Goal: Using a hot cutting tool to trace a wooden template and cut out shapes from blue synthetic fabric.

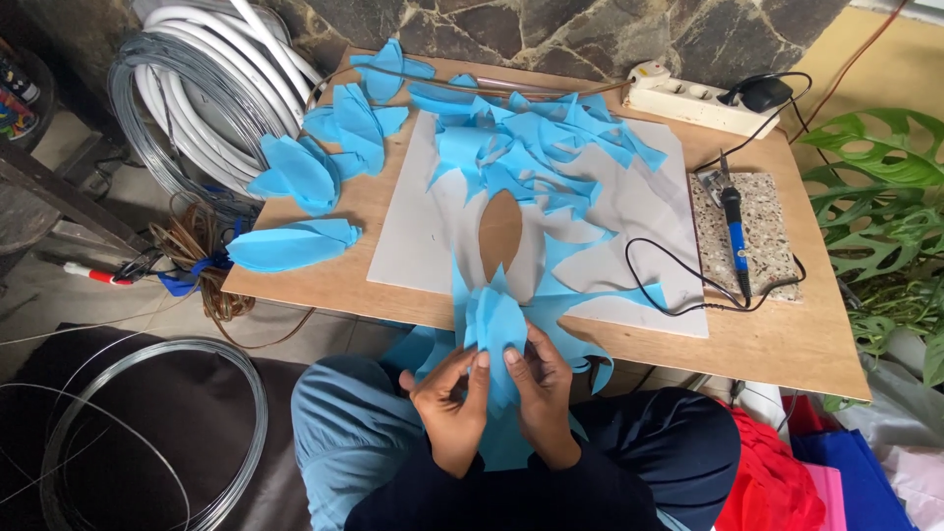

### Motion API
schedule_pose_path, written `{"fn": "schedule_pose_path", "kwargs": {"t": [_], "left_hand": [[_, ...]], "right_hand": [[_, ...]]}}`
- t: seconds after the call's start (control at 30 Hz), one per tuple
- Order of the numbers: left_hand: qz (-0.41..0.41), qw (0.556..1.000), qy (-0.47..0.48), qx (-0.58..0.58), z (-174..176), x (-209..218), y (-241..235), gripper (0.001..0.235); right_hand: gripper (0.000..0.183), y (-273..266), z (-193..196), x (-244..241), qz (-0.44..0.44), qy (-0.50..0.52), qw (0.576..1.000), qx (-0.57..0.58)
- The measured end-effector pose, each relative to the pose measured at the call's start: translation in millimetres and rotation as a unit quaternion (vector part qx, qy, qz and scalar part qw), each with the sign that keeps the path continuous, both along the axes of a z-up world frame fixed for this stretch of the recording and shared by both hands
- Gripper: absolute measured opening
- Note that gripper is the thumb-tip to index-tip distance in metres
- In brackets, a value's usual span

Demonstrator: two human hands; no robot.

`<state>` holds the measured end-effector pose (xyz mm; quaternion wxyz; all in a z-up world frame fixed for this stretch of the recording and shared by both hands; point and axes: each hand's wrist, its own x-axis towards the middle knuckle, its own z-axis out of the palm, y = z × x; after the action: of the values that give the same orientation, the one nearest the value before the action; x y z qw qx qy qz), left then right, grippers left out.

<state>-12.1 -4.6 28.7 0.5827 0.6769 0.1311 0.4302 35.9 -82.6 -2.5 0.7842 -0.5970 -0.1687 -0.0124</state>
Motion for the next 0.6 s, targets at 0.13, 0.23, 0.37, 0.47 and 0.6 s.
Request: {"fn": "schedule_pose_path", "kwargs": {"t": [0.13,0.23,0.37,0.47,0.6], "left_hand": [[-0.017,0.999,0.018,-0.03,-6,3,4,0.019],[-0.031,0.999,0.006,-0.027,-11,5,4,0.024],[0.022,0.998,0.039,-0.046,-33,8,2,0.018],[0.055,0.994,0.037,-0.087,-37,11,1,0.019],[0.075,0.991,-0.014,-0.111,-37,11,6,0.038]], "right_hand": [[0.044,-1,13,-2,-0.027,-0.094,0.988,-0.121],[0.048,1,12,-2,-0.04,-0.129,0.979,-0.155],[0.051,8,7,-3,-0.069,-0.162,0.972,-0.155],[0.051,15,3,-8,-0.066,-0.182,0.966,-0.17],[0.044,25,-9,-13,-0.033,-0.218,0.956,-0.192]]}}
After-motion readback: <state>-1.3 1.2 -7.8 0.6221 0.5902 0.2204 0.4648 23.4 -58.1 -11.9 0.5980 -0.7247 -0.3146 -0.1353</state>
